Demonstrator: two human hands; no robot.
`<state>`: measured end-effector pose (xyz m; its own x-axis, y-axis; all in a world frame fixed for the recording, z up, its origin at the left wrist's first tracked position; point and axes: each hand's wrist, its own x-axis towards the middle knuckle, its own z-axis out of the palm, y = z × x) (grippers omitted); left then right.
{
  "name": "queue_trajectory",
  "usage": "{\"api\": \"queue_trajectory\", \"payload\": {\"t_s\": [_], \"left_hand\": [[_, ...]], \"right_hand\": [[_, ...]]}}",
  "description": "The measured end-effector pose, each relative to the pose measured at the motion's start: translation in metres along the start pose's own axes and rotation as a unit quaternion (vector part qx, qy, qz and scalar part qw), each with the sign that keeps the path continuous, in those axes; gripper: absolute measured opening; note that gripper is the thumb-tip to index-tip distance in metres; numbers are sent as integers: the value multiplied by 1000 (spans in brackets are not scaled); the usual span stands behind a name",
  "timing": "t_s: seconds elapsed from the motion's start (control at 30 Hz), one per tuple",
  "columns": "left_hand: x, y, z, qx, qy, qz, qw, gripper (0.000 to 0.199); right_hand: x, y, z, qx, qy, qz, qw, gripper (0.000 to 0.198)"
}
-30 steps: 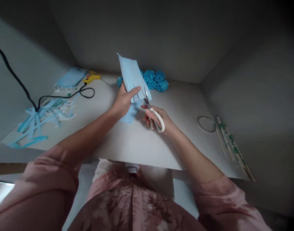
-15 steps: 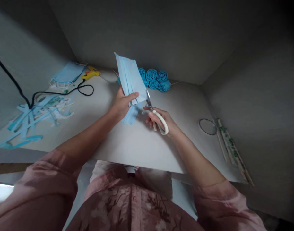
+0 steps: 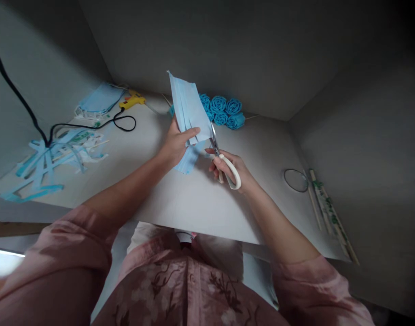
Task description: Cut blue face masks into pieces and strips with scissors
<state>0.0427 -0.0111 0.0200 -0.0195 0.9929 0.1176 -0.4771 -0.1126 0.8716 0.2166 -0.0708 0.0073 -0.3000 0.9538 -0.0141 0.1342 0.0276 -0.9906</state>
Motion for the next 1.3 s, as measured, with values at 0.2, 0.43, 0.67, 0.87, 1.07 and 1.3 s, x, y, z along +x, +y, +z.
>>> {"api": "queue_trajectory", "payload": {"t_s": [0.2, 0.43, 0.67, 0.87, 1.07, 1.3], "left_hand": [[2, -1, -2, 8, -2, 3, 1000, 60], [3, -3, -3, 12, -1, 6, 1000, 58], [2, -2, -2, 10, 5, -1, 1000, 57], [2, -2, -3, 6, 5, 7, 1000, 54], [3, -2, -3, 14, 5, 9, 1000, 56], [2, -2, -3, 4, 10, 10, 1000, 54]], "right_hand": [[-1, -2, 0, -6, 14, 8, 1000, 61], [-2, -5, 3, 8, 27, 21, 999, 62], [-2, -6, 3, 19, 35, 23, 999, 62], [-2, -6, 5, 23, 38, 27, 999, 60], [-2, -5, 5, 35, 38, 29, 998, 61], [-1, -2, 4, 34, 36, 30, 998, 61]]}}
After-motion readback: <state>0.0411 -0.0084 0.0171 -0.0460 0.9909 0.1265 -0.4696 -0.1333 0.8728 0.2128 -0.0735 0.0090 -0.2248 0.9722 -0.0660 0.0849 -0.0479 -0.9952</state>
